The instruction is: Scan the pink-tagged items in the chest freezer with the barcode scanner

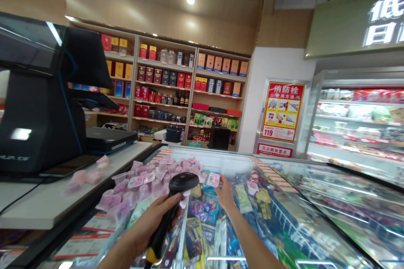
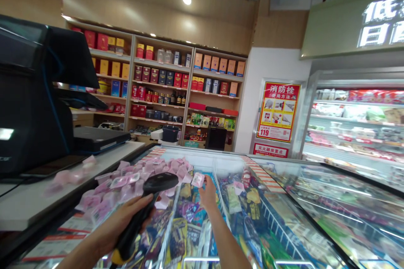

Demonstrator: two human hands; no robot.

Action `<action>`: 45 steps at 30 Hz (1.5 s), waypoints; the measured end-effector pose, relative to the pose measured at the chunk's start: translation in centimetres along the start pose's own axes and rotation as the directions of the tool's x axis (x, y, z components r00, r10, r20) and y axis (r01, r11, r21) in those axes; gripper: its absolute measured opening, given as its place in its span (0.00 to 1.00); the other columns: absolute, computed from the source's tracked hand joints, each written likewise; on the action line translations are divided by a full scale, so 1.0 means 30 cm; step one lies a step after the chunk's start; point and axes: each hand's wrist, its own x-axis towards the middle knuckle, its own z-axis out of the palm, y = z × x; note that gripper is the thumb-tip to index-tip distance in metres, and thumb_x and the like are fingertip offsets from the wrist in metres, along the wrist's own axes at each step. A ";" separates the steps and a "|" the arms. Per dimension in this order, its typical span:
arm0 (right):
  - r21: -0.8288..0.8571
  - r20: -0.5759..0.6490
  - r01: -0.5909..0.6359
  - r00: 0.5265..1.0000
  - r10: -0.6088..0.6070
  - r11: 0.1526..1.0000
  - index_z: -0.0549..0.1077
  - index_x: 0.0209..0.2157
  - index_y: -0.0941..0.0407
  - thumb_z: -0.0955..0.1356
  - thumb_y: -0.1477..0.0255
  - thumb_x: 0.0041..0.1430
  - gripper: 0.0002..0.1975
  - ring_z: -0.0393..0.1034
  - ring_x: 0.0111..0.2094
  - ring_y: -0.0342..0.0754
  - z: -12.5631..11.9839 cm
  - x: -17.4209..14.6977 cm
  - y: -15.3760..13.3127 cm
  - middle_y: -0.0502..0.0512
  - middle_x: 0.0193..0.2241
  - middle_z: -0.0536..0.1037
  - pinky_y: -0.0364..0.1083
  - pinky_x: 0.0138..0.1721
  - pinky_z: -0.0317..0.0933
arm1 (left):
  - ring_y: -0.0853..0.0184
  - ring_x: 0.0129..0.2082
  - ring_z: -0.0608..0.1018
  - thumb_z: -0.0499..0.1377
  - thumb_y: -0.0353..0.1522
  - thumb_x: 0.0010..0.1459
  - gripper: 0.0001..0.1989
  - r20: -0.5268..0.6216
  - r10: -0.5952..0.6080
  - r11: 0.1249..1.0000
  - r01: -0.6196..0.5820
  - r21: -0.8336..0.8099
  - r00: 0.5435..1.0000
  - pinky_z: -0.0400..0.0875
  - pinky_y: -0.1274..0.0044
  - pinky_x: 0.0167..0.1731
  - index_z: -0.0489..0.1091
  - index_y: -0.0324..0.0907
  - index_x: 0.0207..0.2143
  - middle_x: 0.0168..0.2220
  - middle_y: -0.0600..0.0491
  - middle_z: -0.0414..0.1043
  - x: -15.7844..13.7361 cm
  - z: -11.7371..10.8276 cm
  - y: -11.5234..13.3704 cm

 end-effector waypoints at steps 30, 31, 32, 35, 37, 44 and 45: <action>-0.722 -0.385 -0.424 0.903 0.191 0.547 0.64 0.43 0.60 0.63 0.65 0.42 0.24 0.44 0.53 0.59 -0.305 0.006 0.148 0.65 0.53 0.53 0.60 0.46 0.43 | 0.77 0.13 0.64 0.58 0.41 0.42 0.14 -0.099 0.000 1.000 0.000 -0.005 0.995 0.59 0.84 0.14 0.63 0.40 0.25 0.17 0.58 0.64 0.005 -0.012 0.030; -0.706 -0.406 -0.412 0.902 0.148 0.576 0.62 0.46 0.60 0.64 0.65 0.41 0.27 0.44 0.53 0.59 -0.295 0.010 0.132 0.66 0.53 0.52 0.60 0.47 0.42 | 0.77 0.13 0.64 0.58 0.41 0.42 0.14 -0.105 0.002 1.000 -0.003 -0.007 0.994 0.58 0.84 0.14 0.63 0.40 0.25 0.17 0.58 0.64 0.004 -0.012 0.029; -0.694 -0.409 -0.375 0.908 0.093 0.615 0.60 0.47 0.61 0.64 0.65 0.41 0.29 0.43 0.54 0.59 -0.277 0.014 0.112 0.67 0.53 0.51 0.60 0.47 0.41 | 0.76 0.13 0.64 0.58 0.41 0.42 0.14 -0.107 0.001 1.000 -0.002 -0.007 0.994 0.58 0.83 0.14 0.63 0.40 0.25 0.17 0.59 0.64 0.003 -0.012 0.029; -0.654 -0.281 -0.145 0.958 -0.060 0.742 0.59 0.47 0.60 0.63 0.67 0.43 0.27 0.45 0.54 0.57 -0.173 0.027 0.041 0.65 0.53 0.54 0.57 0.49 0.40 | 0.76 0.14 0.64 0.57 0.41 0.43 0.13 -0.114 -0.001 1.000 -0.001 -0.012 0.994 0.58 0.83 0.14 0.63 0.40 0.24 0.17 0.59 0.64 0.003 -0.016 0.029; -0.585 -0.117 0.007 0.989 -0.093 0.811 0.60 0.47 0.59 0.62 0.69 0.44 0.24 0.51 0.52 0.55 -0.072 0.039 -0.002 0.62 0.50 0.59 0.54 0.49 0.44 | 0.76 0.14 0.64 0.57 0.41 0.43 0.13 -0.108 0.003 1.000 -0.003 -0.007 0.994 0.58 0.83 0.14 0.63 0.40 0.24 0.17 0.59 0.64 0.001 -0.024 0.028; -0.531 0.167 0.051 0.985 0.045 0.846 0.64 0.43 0.56 0.63 0.76 0.41 0.22 0.60 0.45 0.56 0.201 0.071 -0.041 0.60 0.41 0.70 0.53 0.43 0.53 | 0.76 0.14 0.64 0.57 0.43 0.42 0.15 -0.115 -0.012 1.000 0.015 0.024 0.993 0.59 0.83 0.14 0.63 0.39 0.25 0.17 0.58 0.64 -0.021 -0.079 0.027; -0.539 0.164 0.037 0.985 0.062 0.842 0.66 0.41 0.56 0.63 0.77 0.40 0.21 0.61 0.44 0.56 0.207 0.071 -0.032 0.60 0.38 0.71 0.54 0.42 0.53 | 0.76 0.14 0.64 0.57 0.43 0.42 0.15 -0.122 -0.008 1.000 0.011 0.023 0.993 0.59 0.83 0.14 0.64 0.39 0.25 0.17 0.57 0.64 -0.026 -0.082 0.029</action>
